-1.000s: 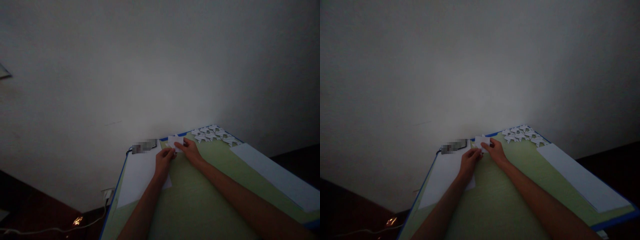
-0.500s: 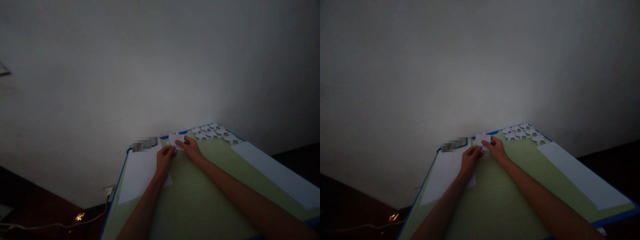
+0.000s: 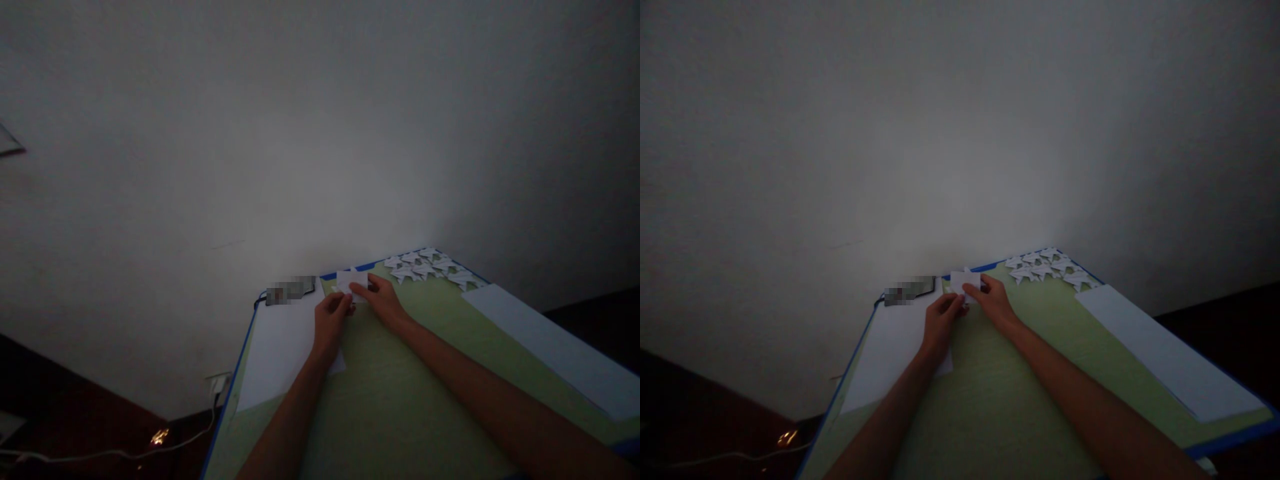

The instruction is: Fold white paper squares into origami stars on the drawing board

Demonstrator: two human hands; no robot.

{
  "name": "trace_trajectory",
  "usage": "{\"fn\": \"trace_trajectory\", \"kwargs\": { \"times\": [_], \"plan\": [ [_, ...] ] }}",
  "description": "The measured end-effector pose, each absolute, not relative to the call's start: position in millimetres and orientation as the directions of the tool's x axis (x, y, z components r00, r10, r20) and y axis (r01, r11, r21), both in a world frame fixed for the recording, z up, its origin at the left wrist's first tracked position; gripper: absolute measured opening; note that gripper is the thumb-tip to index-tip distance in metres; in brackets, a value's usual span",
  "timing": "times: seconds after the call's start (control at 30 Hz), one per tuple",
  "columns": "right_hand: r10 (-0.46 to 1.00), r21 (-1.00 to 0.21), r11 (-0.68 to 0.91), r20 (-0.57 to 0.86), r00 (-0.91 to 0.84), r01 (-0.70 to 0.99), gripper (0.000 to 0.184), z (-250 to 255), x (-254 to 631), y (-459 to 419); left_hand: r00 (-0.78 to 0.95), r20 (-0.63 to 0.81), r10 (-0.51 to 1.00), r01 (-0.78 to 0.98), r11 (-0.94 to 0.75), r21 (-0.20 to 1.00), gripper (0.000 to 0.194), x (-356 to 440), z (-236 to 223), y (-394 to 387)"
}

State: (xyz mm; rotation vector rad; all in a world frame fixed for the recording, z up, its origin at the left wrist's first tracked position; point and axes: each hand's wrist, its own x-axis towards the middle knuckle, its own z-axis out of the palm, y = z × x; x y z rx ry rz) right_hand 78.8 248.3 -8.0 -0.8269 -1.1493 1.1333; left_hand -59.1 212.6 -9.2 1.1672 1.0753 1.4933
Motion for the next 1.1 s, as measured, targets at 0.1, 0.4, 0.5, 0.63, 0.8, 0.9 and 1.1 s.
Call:
{"fn": "trace_trajectory", "kwargs": {
  "times": [0.1, 0.4, 0.5, 0.63, 0.8, 0.9, 1.1],
  "plan": [
    [0.964, -0.932, 0.261, 0.267, 0.012, -0.252, 0.034, -8.3, 77.9, 248.1, -0.164, 0.154, 0.974, -0.177, -0.182, 0.967, 0.032, -60.5, -11.0, 215.2],
    [0.969, -0.926, 0.236, 0.246, 0.002, -0.294, 0.035, -8.6, 75.0, 248.6, -0.19, 0.136, 0.972, -0.217, -0.177, 0.96, 0.028, -63.1, -13.6, 217.9],
    [0.968, -0.932, 0.242, 0.253, -0.005, -0.271, 0.033, -7.1, 75.5, 246.8, -0.194, 0.151, 0.969, -0.204, -0.191, 0.96, 0.025, -63.6, -13.6, 217.5],
    [0.966, -0.932, 0.247, 0.259, -0.013, -0.265, 0.032, -6.3, 74.9, 244.9, -0.179, 0.157, 0.971, -0.219, -0.195, 0.956, 0.022, -65.4, -16.0, 218.2],
    [0.965, -0.933, 0.254, 0.264, -0.004, -0.255, 0.031, -7.0, 73.7, 245.6, -0.189, 0.155, 0.97, -0.227, -0.196, 0.954, 0.023, -65.1, -16.4, 217.5],
    [0.964, -0.929, 0.262, 0.267, 0.018, -0.26, 0.032, -6.5, 74.8, 246.8, -0.176, 0.152, 0.973, -0.209, -0.188, 0.96, 0.028, -63.3, -14.5, 217.1],
    [0.963, -0.932, 0.267, 0.268, 0.029, -0.247, 0.031, -8.8, 75.3, 248.7, -0.188, 0.14, 0.972, -0.188, -0.175, 0.966, 0.023, -62.9, -16.4, 220.5]
  ]
}}
